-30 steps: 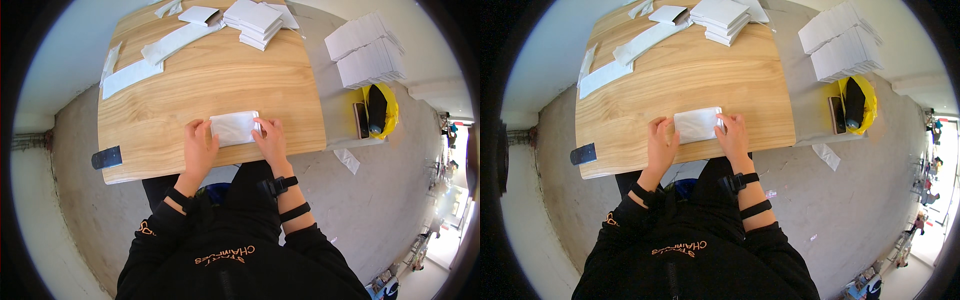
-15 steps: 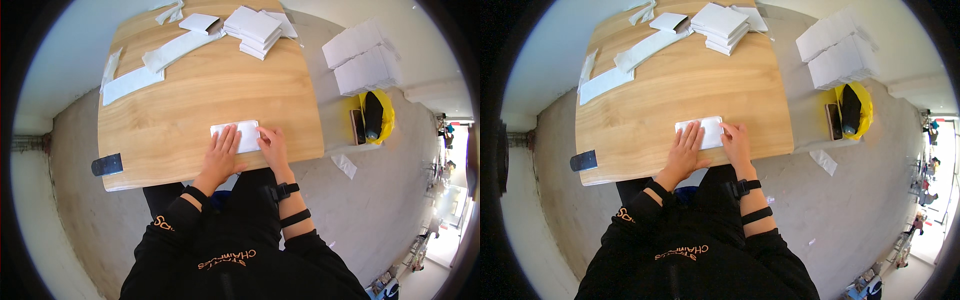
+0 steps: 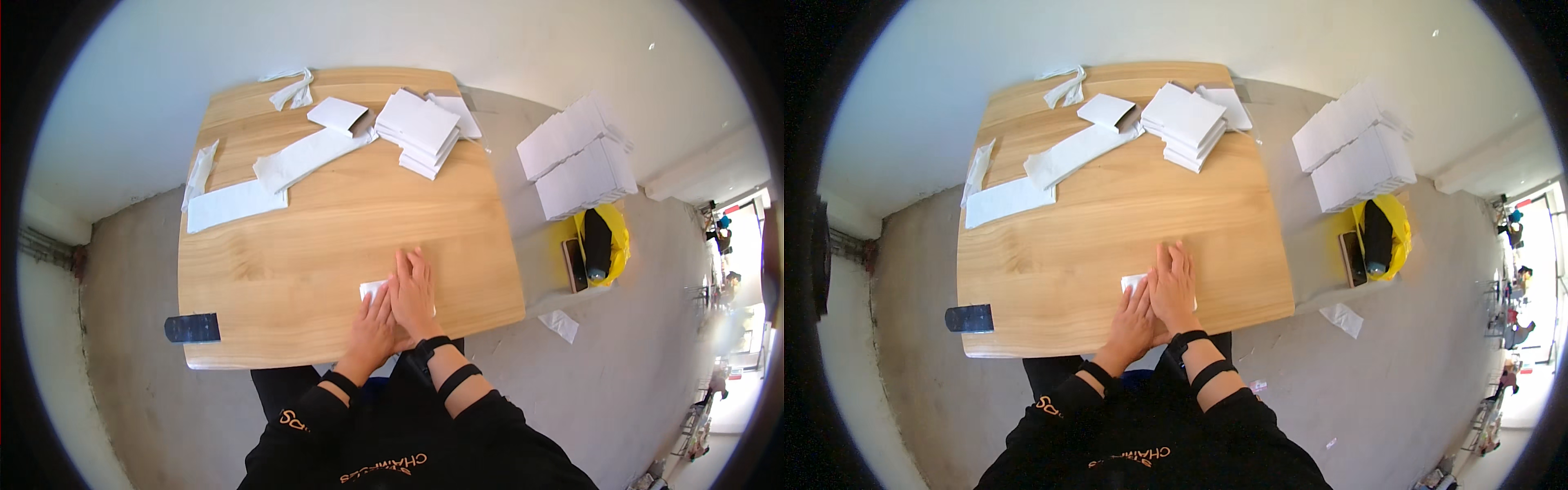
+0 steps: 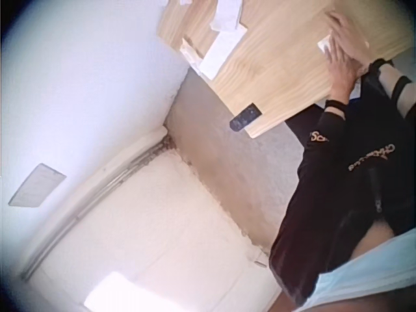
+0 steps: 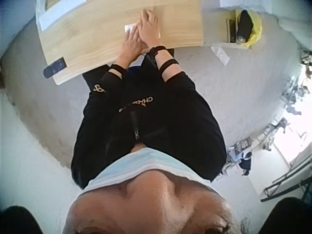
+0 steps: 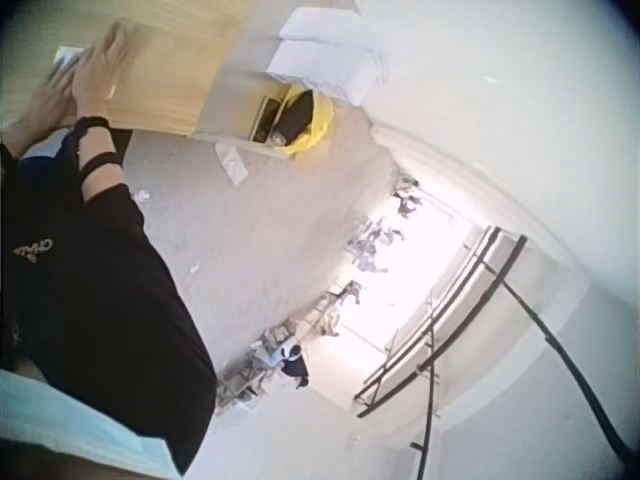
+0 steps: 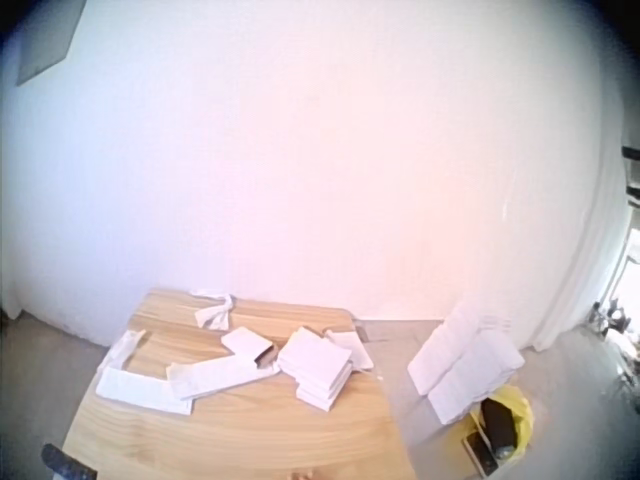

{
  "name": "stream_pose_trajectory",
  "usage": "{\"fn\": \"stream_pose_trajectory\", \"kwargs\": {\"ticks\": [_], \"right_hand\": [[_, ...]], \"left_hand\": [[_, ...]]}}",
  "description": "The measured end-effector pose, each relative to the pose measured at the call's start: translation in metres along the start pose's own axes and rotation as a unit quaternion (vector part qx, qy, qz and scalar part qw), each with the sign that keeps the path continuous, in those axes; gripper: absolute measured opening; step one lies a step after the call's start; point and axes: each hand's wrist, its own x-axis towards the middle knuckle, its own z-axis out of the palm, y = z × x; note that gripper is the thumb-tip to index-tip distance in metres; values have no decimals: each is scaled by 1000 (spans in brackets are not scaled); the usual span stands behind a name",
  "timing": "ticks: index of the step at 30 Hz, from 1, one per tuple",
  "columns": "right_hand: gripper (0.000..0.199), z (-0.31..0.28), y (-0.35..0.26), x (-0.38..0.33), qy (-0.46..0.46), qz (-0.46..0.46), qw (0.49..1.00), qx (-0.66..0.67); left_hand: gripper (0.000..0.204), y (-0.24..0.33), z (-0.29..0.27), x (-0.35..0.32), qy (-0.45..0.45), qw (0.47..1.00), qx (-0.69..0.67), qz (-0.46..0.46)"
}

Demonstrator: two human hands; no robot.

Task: Folding rectangular white paper or foam sheets into smaller rectangles and stacking them.

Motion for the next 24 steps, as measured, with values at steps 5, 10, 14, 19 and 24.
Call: {"fn": "stream_pose_trajectory", "kwargs": {"ticks": [5, 10, 14, 19, 24], "right_hand": [[47, 2, 0, 0, -7, 8, 1000, -24], [49, 5, -2, -1, -8, 8, 999, -34], [51, 8, 0, 3, -37, 32, 998, -51], [51, 7, -6, 3, -34, 30, 995, -87], [52, 5, -7, 2, -26, 23, 995, -90]], "left_hand": [[99, -1, -5, -1, -9, 1000, -24, -18], [107, -1, -6, -5, -5, 999, -14, -42], [106, -11, -6, -14, 30, 994, -83, -72], [104, -14, -6, -17, 18, 995, -68, -73], [104, -13, -4, -19, 32, 995, -57, -71]]}}
